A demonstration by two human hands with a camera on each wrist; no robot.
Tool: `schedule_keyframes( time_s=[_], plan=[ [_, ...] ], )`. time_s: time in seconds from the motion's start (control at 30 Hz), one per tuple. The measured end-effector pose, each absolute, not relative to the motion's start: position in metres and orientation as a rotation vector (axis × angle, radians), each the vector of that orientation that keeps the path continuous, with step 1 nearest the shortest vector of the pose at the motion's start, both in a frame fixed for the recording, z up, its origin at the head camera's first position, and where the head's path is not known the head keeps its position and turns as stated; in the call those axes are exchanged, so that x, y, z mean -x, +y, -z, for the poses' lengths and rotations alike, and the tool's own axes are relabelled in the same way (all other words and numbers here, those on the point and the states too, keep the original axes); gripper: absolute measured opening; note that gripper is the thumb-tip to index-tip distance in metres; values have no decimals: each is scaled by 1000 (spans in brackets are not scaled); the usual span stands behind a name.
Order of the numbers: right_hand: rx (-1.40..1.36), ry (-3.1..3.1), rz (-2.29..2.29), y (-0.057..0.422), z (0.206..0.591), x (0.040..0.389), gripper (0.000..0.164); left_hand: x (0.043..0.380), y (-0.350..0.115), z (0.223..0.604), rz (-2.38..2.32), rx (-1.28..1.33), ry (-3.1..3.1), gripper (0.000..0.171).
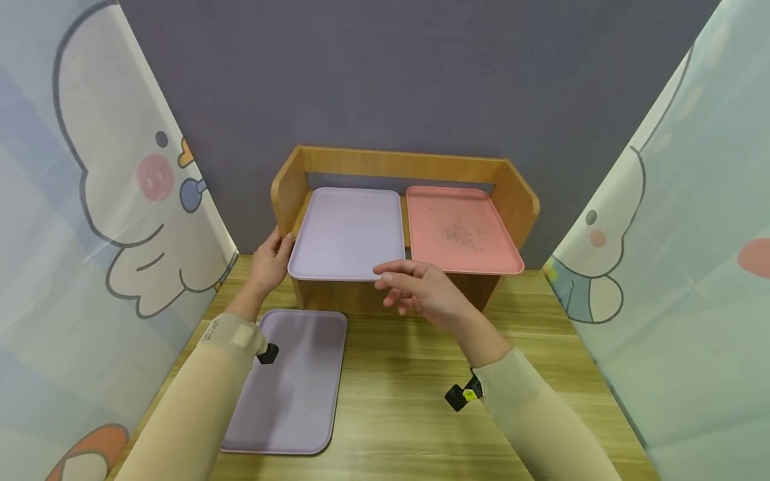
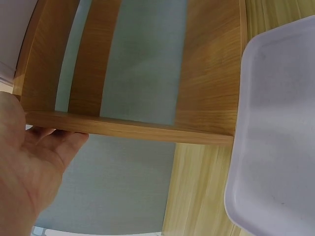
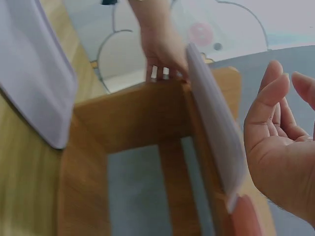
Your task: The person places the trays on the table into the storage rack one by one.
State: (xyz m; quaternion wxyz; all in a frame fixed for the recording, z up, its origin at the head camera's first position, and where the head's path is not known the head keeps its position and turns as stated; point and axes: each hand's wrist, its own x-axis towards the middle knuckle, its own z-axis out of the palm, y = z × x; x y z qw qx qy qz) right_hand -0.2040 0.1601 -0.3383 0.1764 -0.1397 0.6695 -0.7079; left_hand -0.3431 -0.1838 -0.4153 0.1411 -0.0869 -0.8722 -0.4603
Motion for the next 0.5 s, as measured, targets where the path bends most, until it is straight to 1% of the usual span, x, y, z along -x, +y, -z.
schedule_keyframes(
  time_s=[0.13,0.23,0.5],
  plan=[
    [412,1851,1966,151,357,203,33,343,-184,415,1339,251,-2516,51],
    [403,1826,1940,144,371,205,33,342,-184,414,1337,252,-2525,52],
    [282,1703,1969,127,390,213,43,340,-183,413,1324,248,-2546,52]
  ],
)
